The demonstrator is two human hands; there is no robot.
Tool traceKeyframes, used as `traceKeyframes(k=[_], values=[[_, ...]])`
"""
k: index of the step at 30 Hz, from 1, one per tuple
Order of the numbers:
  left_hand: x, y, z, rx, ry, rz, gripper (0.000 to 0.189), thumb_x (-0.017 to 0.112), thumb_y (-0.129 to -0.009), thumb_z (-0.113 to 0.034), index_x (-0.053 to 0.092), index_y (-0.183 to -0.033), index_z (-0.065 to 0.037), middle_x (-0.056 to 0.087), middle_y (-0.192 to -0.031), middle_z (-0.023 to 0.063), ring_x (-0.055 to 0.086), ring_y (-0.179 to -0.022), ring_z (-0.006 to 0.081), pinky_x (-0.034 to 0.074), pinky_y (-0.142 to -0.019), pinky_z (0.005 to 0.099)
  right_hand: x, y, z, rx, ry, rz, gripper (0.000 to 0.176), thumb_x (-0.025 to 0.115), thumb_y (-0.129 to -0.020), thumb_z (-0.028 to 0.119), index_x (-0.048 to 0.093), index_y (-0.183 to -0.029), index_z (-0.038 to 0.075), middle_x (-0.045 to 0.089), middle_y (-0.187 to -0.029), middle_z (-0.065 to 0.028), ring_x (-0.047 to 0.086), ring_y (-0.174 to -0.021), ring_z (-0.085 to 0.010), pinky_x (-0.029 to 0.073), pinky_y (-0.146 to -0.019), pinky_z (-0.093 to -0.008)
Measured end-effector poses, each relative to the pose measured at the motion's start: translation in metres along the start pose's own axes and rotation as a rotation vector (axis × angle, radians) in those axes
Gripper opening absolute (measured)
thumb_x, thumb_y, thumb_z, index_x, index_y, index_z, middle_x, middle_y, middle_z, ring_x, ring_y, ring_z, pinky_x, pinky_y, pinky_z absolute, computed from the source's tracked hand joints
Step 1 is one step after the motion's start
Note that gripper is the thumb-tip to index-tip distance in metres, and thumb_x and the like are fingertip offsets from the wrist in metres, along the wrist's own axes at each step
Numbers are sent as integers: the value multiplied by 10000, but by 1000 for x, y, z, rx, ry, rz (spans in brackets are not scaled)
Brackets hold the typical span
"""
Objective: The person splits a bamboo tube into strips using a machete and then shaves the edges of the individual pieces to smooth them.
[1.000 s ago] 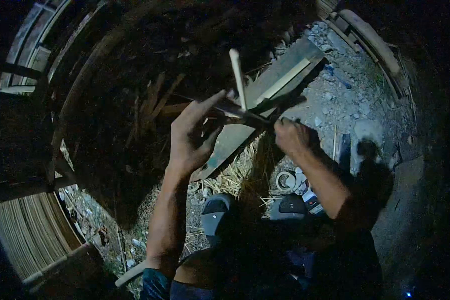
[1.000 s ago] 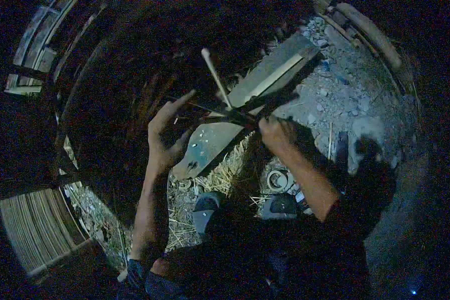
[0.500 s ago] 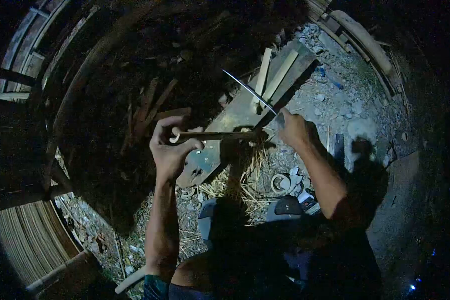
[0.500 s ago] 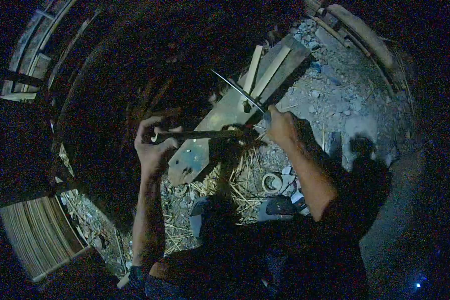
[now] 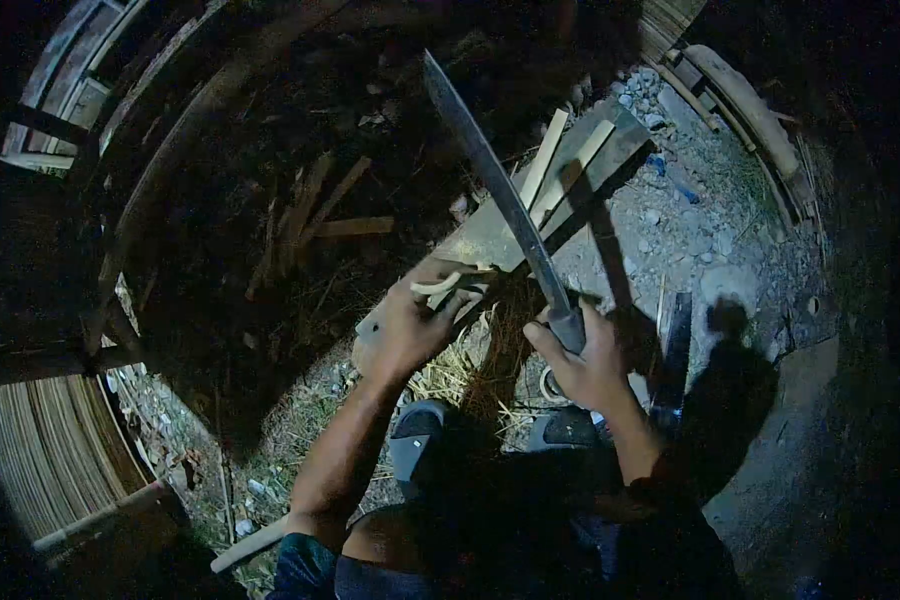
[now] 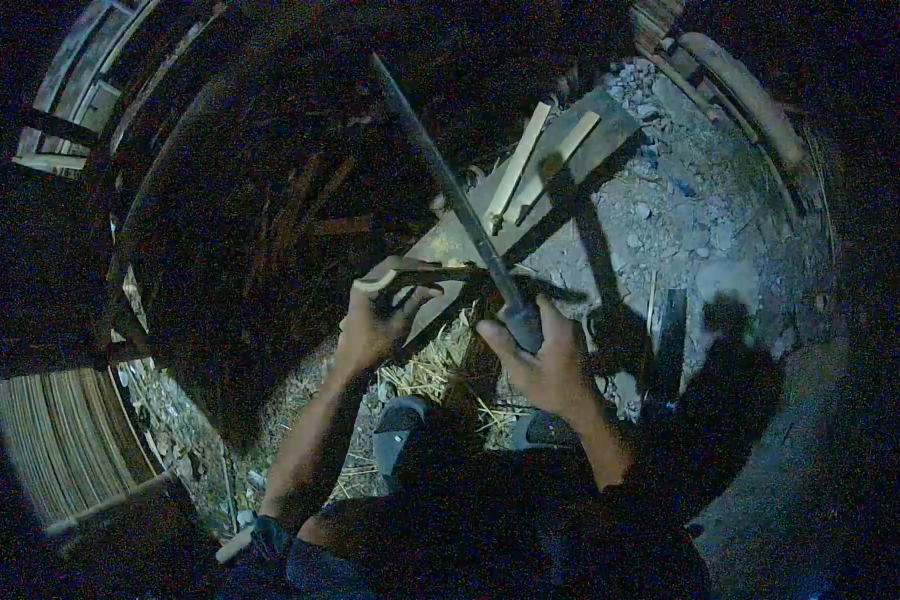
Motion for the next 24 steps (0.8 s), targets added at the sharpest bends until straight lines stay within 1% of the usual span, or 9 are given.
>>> traceKeyframes(k=[2, 4, 5, 10, 12, 13, 15, 23, 24], values=[[7, 5, 5, -140, -3, 96, 283, 727, -831, 27, 679, -1099, -46, 712, -1022, 86, 687, -950, 195, 540, -820, 321, -3, 8, 19, -71, 50, 18, 364, 750, -884, 336, 603, -963, 13, 617, -745, -51, 566, -642, -142, 470, -605, -314], [6, 4, 7, -119, -15, 51, 255, 715, -816, 41, 701, -1058, -40, 711, -1014, 116, 695, -928, 215, 534, -805, 319, 0, 17, 19, 88, -220, 87, 347, 691, -930, 290, 613, -1030, -33, 665, -792, -94, 616, -664, -173, 493, -627, -333], [5, 2, 3, -37, -29, 20, 288, 713, -795, 57, 700, -1067, -38, 710, -1002, 126, 698, -925, 232, 533, -804, 322, -3, 20, 23, -22, 117, -6, 362, 639, -961, 255, 602, -1087, -82, 696, -848, -152, 654, -693, -244, 514, -654, -371], [5, 6, -9, 90, -84, -77, 356, 715, -739, 83, 702, -1075, -34, 708, -989, 143, 701, -925, 271, 530, -802, 321, 5, 27, 54, -38, 52, 49, 397, 620, -966, 254, 578, -1109, -114, 678, -839, -231, 676, -747, -394, 518, -667, -445], [9, 10, 18, -187, 216, -76, 354, 720, -733, 79, 702, -1070, -29, 709, -979, 146, 704, -903, 283, 532, -792, 326, 6, 26, 74, -81, 88, 83, 382, 625, -959, 249, 587, -1091, -108, 655, -806, -259, 672, -749, -420, 508, -647, -454], [7, 11, 18, -189, 218, -76, 354, 720, -733, 79, 702, -1070, -29, 709, -979, 146, 704, -903, 283, 532, -792, 326, 5, 26, 73, -98, 105, 50, 353, 618, -960, 257, 595, -1058, -81, 637, -771, -260, 660, -727, -430, 499, -629, -458], [3, 5, -9, 20, -83, -9, 328, 737, -738, 62, 704, -1053, -23, 712, -958, 146, 708, -876, 277, 534, -782, 326, 6, 26, 68, -55, 120, 75, 339, 610, -964, 262, 595, -1042, -68, 635, -756, -250, 654, -713, -435, 496, -622, -459], [6, 3, 3, 9, 43, -41, 286, 759, -742, 34, 707, -1017, -23, 711, -931, 148, 707, -864, 273, 533, -772, 323, 6, 23, 72, -101, 131, 69, 329, 597, -971, 288, 591, -998, -40, 622, -724, -247, 635, -677, -449, 479, -580, -474], [6, 2, 5, 3, 83, -32, 279, 761, -741, 31, 707, -1009, -22, 710, -930, 147, 707, -866, 268, 533, -772, 322, 6, 23, 78, -155, 178, 81, 360, 552, -999, 306, 589, -1055, -48, 619, -731, -198, 636, -679, -328, 481, -608, -415]])
Point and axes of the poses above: each hand's wrist, its own y-axis away from the middle knuckle, its own x-axis out of the palm, z = x × y, the point moved 8 cm from there along -y, towards the middle knuckle
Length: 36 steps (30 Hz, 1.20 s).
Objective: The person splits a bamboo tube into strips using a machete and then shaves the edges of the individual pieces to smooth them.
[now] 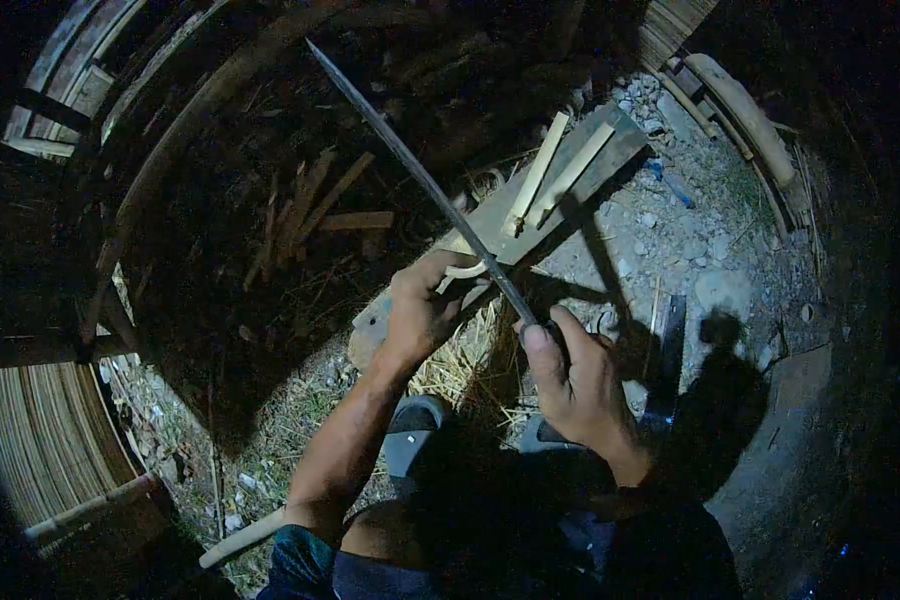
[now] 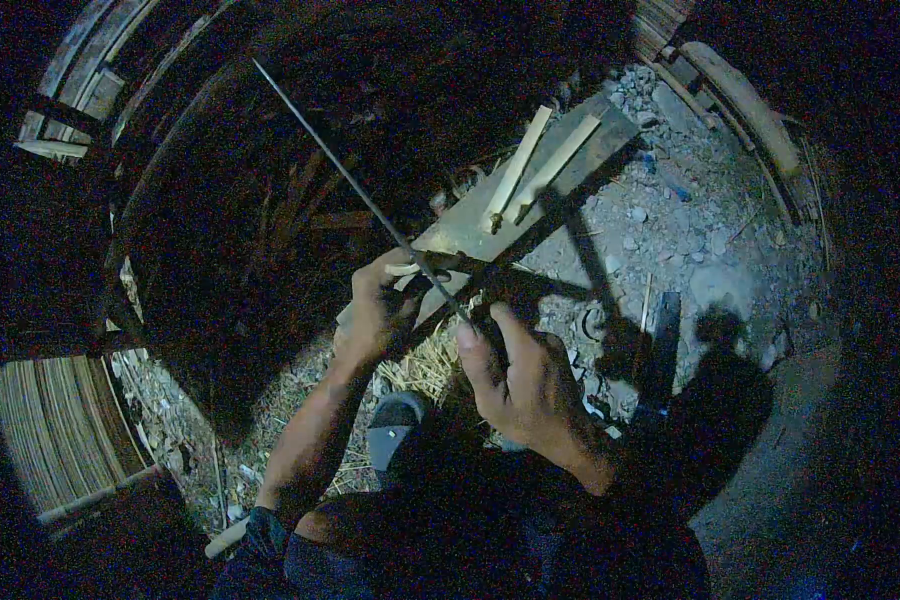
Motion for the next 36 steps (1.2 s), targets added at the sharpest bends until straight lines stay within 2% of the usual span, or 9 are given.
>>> traceKeyframes(k=[12, 14, 17, 20, 22, 24, 28, 32, 36], values=[[-1, 1, 2, -465, 261, 70, 508, 824, -746, -74, 652, -1223, -35, 674, -1075, 191, 666, -969, 264, 526, -799, 351, -10, -5, 16, 103, 55, 18, 309, 517, -1009, 252, 578, -1075, -43, 605, -709, -200, 645, -634, -250, 471, -585, -413], [-36, 2, -22, 67, -464, -90, 789, 832, -772, -178, 455, -1446, -15, 519, -1352, 263, 535, -1225, 347, 475, -962, 428, 3, -17, -16, -48, 184, -44, 308, 526, -1011, 275, 575, -1048, -26, 568, -669, -204, 620, -604, -347, 454, -574, -439], [-82, -5, -44, 153, -330, -314, 940, 676, -875, -525, 265, -1539, 0, 303, -1527, 287, 307, -1421, 415, 316, -1121, 500, -6, -10, -2, 65, 103, -25, 354, 556, -998, 316, 573, -1083, -27, 596, -735, -245, 615, -703, -467, 457, -601, -464], [-55, -53, -129, 602, -780, -49, 1048, 130, -850, -851, 287, -1557, -93, 240, -1608, 199, 151, -1500, 407, 125, -1186, 564, -1, -12, 12, 28, -30, 33, 390, 576, -985, 332, 579, -1097, -42, 633, -785, -267, 633, -766, -479, 474, -633, -476], [-42, -57, -139, 625, -636, -30, 868, 215, -935, -733, 292, -1563, -139, 236, -1623, 149, 148, -1508, 370, 94, -1206, 521, -3, -19, 18, -110, 64, -13, 370, 575, -985, 323, 575, -1050, -41, 639, -769, -268, 632, -763, -483, 489, -649, -480], [-42, -79, -69, -118, -150, 91, 767, 211, -984, -641, 311, -1555, -140, 250, -1617, 143, 200, -1499, 338, 147, -1215, 449, 25, -31, -32, 130, 163, 78, 344, 567, -989, 307, 560, -982, -37, 645, -762, -262, 636, -765, -484, 496, -648, -484], [-41, -52, -61, -276, 721, 15, 602, 396, -1023, -403, 310, -1549, -124, 273, -1608, 128, 275, -1476, 295, 247, -1199, 395, 44, -36, -59, -62, 193, 9, 289, 624, -936, 237, 562, -926, -45, 637, -728, -264, 668, -752, -449, 490, -626, -502], [-34, -41, -89, 113, -632, 120, 555, 699, -860, -126, 531, -1385, -61, 463, -1491, 168, 470, -1355, 324, 429, -1073, 376, 50, -43, -73, 6, 210, 92, 397, 689, -748, 146, 590, -1056, -84, 651, -785, -273, 678, -799, -451, 522, -704, -485], [-32, -31, -87, 143, -698, -48, 503, 694, -738, 46, 645, -1226, -64, 544, -1330, 193, 523, -1258, 353, 456, -1034, 371, 45, -46, -71, 134, 223, 66, 463, 662, -705, 37, 585, -1156, -36, 648, -894, -296, 659, -821, -470, 526, -743, -512]])
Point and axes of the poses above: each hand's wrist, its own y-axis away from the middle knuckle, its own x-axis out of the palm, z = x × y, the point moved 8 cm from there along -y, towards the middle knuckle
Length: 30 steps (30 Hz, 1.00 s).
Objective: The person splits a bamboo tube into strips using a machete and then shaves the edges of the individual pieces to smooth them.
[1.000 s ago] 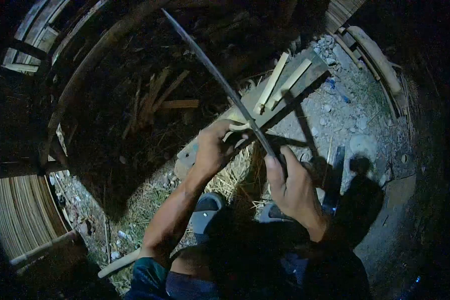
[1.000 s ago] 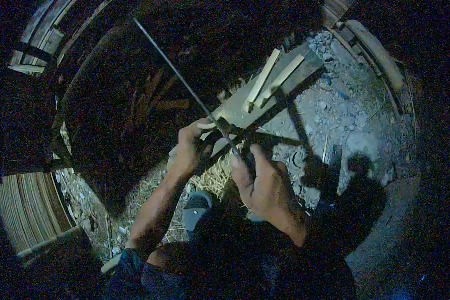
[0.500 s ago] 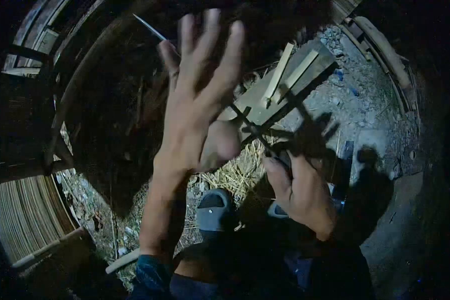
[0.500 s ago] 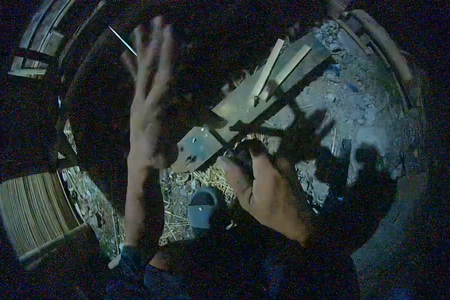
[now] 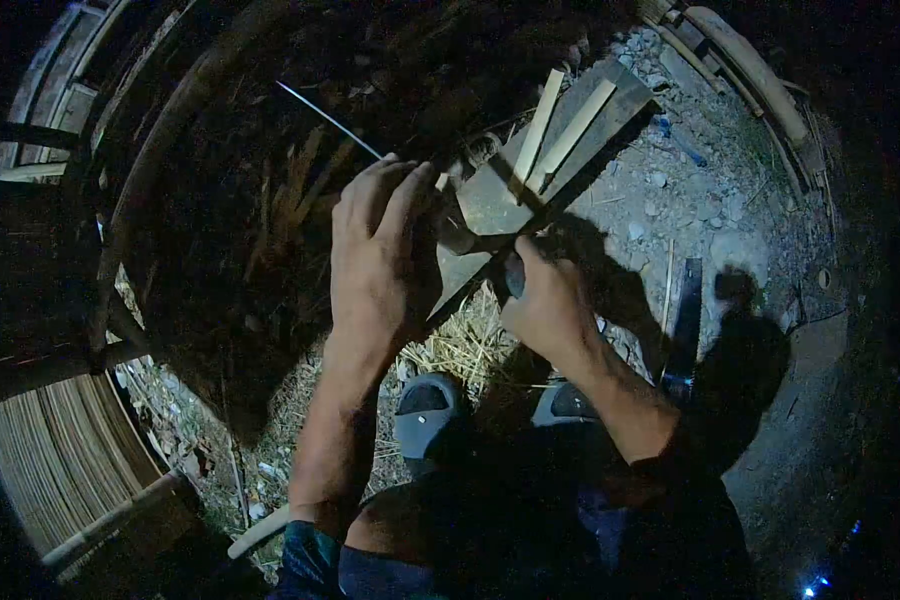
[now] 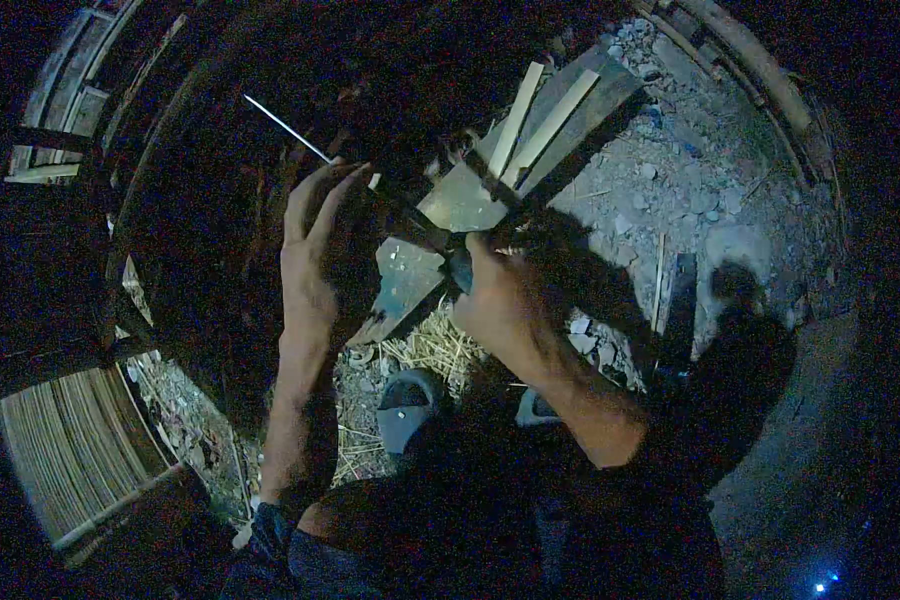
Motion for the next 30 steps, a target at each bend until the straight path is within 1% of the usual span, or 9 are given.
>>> traceKeyframes(k=[4, 10, 14, 16, 20, 21, 25, 28, 30], values=[[1, 9, 3, -52, -135, 56, 363, 528, -868, -31, 584, -1225, 6, 514, -1285, 218, 515, -1161, 427, 424, -1044, 425, -4, -7, 3, -234, 205, -254, 554, 625, -693, -60, 535, -1236, -2, 636, -803, -280, 638, -783, -493, 512, -652, -529], [13, 4, -4, 37, -22, 99, 349, 465, -894, -42, 535, -1225, 45, 559, -1203, 257, 523, -1175, 437, 371, -1095, 449, 17, -11, -47, 131, 172, 62, 352, 652, -758, 23, 602, -1106, 16, 663, -852, -242, 669, -880, -399, 506, -779, -491], [20, 5, 5, -148, 252, 233, 313, 529, -831, 15, 591, -1135, 55, 635, -1117, 214, 638, -1025, 331, 484, -940, 374, 47, -14, -91, -254, 10, -103, 271, 672, -811, 101, 626, -1058, 1, 665, -990, -205, 623, -863, -363, 500, -785, -428], [8, 6, 0, -55, 314, 114, 195, 592, -775, 74, 576, -951, -10, 554, -884, 183, 571, -838, 410, 497, -731, 414, 55, -11, -101, -218, -43, -152, 238, 640, -831, 101, 636, -1048, 4, 671, -971, -210, 635, -865, -375, 510, -783, -442], [1, 21, 11, 32, 289, 103, 226, 587, -755, 112, 572, -947, -7, 520, -864, 181, 548, -816, 388, 484, -713, 356, 46, -28, -128, 100, 136, -106, 196, 536, -887, 98, 651, -1018, 9, 682, -923, -229, 667, -839, -410, 537, -758, -492], [5, 21, 19, -40, 384, 105, 243, 580, -747, 119, 570, -961, 5, 515, -856, 182, 541, -794, 384, 476, -708, 337, 41, -31, -155, 374, 409, 48, 203, 496, -903, 95, 648, -1009, 11, 680, -913, -238, 675, -807, -422, 544, -738, -514], [14, 19, 55, -151, 484, 112, 310, 589, -745, 132, 591, -1033, 19, 570, -906, 193, 592, -816, 349, 481, -749, 305, -2, -50, -99, -138, 665, 13, 378, 547, -830, 67, 605, -1202, 112, 672, -839, -211, 666, -728, -443, 537, -652, -531], [4, 38, 83, -698, 897, 56, 268, 640, -834, 67, 612, -1092, 3, 630, -967, 99, 589, -846, 198, 476, -798, 292, -2, -33, -108, 19, 538, 28, 469, 615, -802, 78, 586, -1268, 130, 669, -851, -215, 668, -796, -445, 525, -693, -540], [-52, 38, 88, -121, 179, -115, 192, 632, -926, -38, 614, -1116, -11, 597, -974, 41, 570, -864, 154, 482, -806, 289, 9, -30, -131, 118, 523, 38, 517, 664, -779, 93, 588, -1289, 135, 669, -870, -219, 666, -816, -438, 528, -726, -520]])
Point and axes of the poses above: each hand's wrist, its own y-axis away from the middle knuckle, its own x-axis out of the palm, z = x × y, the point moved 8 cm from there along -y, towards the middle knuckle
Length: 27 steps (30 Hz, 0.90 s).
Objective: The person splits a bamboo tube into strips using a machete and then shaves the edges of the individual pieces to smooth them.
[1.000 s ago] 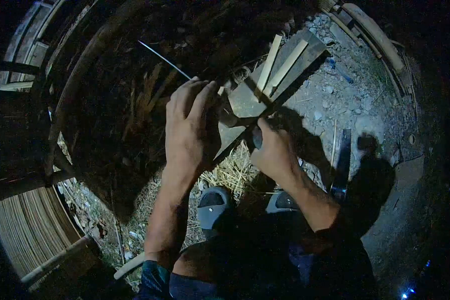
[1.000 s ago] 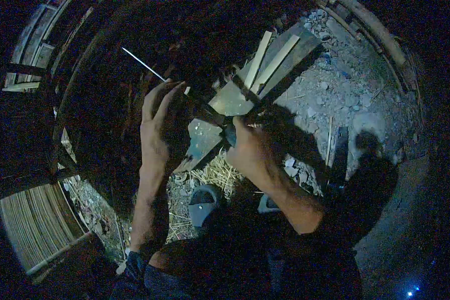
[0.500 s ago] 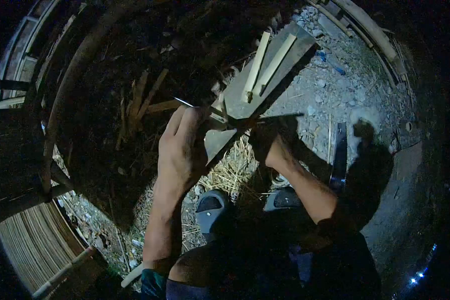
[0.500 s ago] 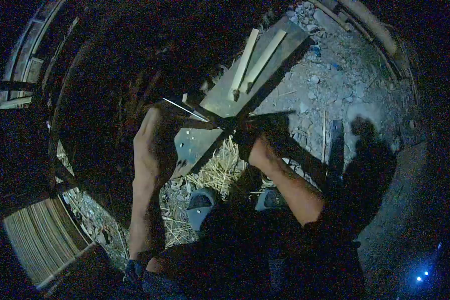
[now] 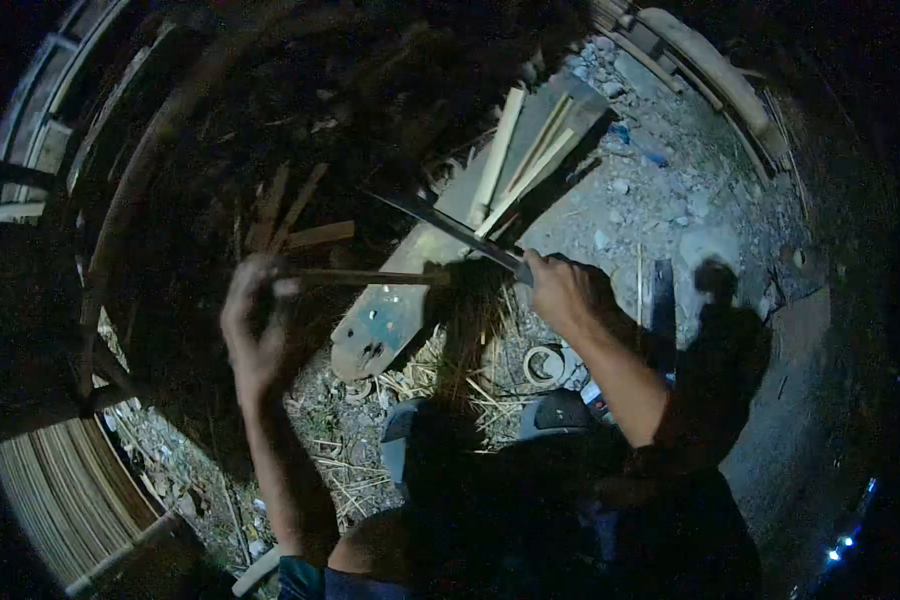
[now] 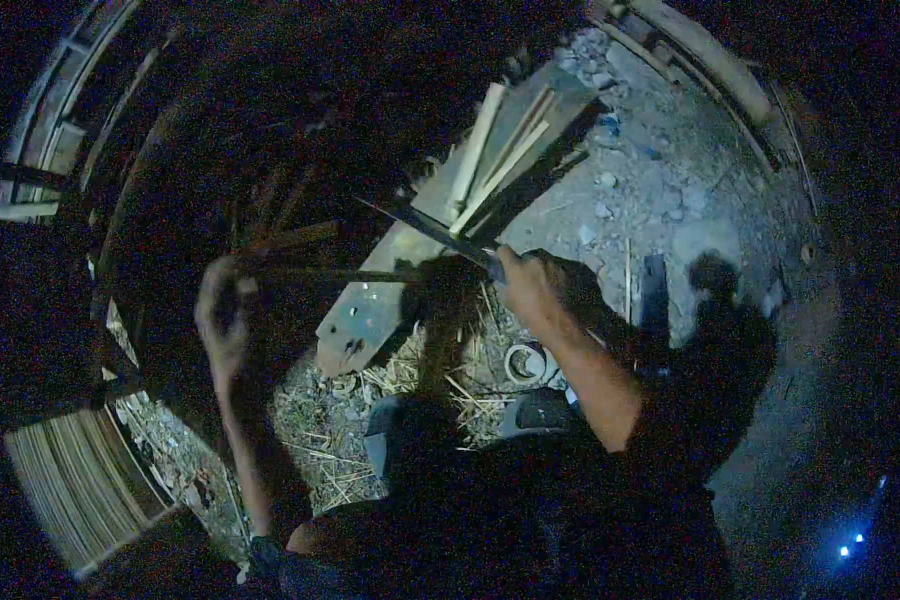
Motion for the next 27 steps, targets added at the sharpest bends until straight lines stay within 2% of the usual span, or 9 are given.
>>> traceKeyframes(k=[2, 7, 14, 17, 19, 21, 22, 24, 27], values=[[-43, -3, 5, -295, 301, -177, 211, 593, -996, -152, 607, -1168, -31, 583, -1013, 31, 563, -914, 123, 487, -839, 296, 4, 16, -7, 24, -96, 6, 521, 696, -761, 105, 596, -1272, 132, 667, -872, -223, 664, -821, -434, 527, -730, -514], [-96, -20, 11, -212, 172, -390, 265, 571, -1023, -247, 609, -1195, -49, 605, -1068, 39, 567, -962, 126, 500, -855, 299, 32, 49, -39, -198, -164, -117, 521, 765, -730, 147, 623, -1231, 128, 658, -917, -234, 658, -837, -431, 529, -737, -505], [9, 15, 80, -700, 686, -339, 280, 646, -978, -251, 640, -1193, -72, 631, -1047, 44, 613, -913, 154, 542, -744, 322, 8, 51, -18, -277, -292, -83, 644, 803, -770, 438, 594, -1224, 33, 601, -1152, -261, 606, -1036, -458, 508, -852, -510], [63, 11, 65, -714, 882, -233, 314, 663, -944, -281, 619, -1114, -20, 649, -955, 45, 587, -738, 133, 528, -696, 289, -30, -4, -16, 97, -538, -311, 760, 754, -791, 561, 550, -1248, -11, 579, -1229, -281, 575, -1115, -471, 485, -909, -502], [117, 22, 59, -878, 1435, -314, 121, 609, -930, -128, 593, -975, -16, 599, -859, 69, 619, -835, 205, 460, -1033, 502, -53, -42, 2, 258, -586, -429, 856, 723, -803, 596, 493, -1274, -80, 553, -1256, -326, 557, -1142, -485, 467, -950, -502], [147, 25, 50, -956, 1427, -172, 216, 645, -899, -139, 576, -1061, -14, 598, -972, 104, 612, -936, 233, 442, -1058, 474, -49, -81, 14, 228, -408, -597, 994, 745, -770, 611, 404, -1315, -146, 503, -1287, -387, 531, -1178, -503, 431, -1014, -504], [164, 28, 49, -952, 1444, -191, 333, 661, -908, -181, 572, -1191, -29, 630, -1043, 97, 624, -878, 195, 534, -871, 359, -37, -98, 13, 227, -373, -575, 1064, 805, -720, 573, 351, -1376, -132, 477, -1333, -368, 507, -1209, -507, 406, -1046, -503], [185, 24, 49, -903, 1219, -142, 439, 643, -897, -130, 512, -1304, -28, 640, -1078, 98, 623, -897, 183, 523, -838, 338, -33, -90, 15, 502, -567, -346, 1119, 856, -684, 508, 294, -1416, -124, 455, -1376, -343, 489, -1245, -485, 384, -1070, -492], [209, 17, 51, -609, 728, 64, 428, 690, -837, -40, 611, -1258, -34, 667, -1141, 122, 620, -1026, 184, 513, -885, 321, -3, -98, -13, 326, -772, -397, 1097, 857, -727, 415, 203, -1508, 10, 433, -1370, -325, 554, -1169, -432, 522, -929, -472]])
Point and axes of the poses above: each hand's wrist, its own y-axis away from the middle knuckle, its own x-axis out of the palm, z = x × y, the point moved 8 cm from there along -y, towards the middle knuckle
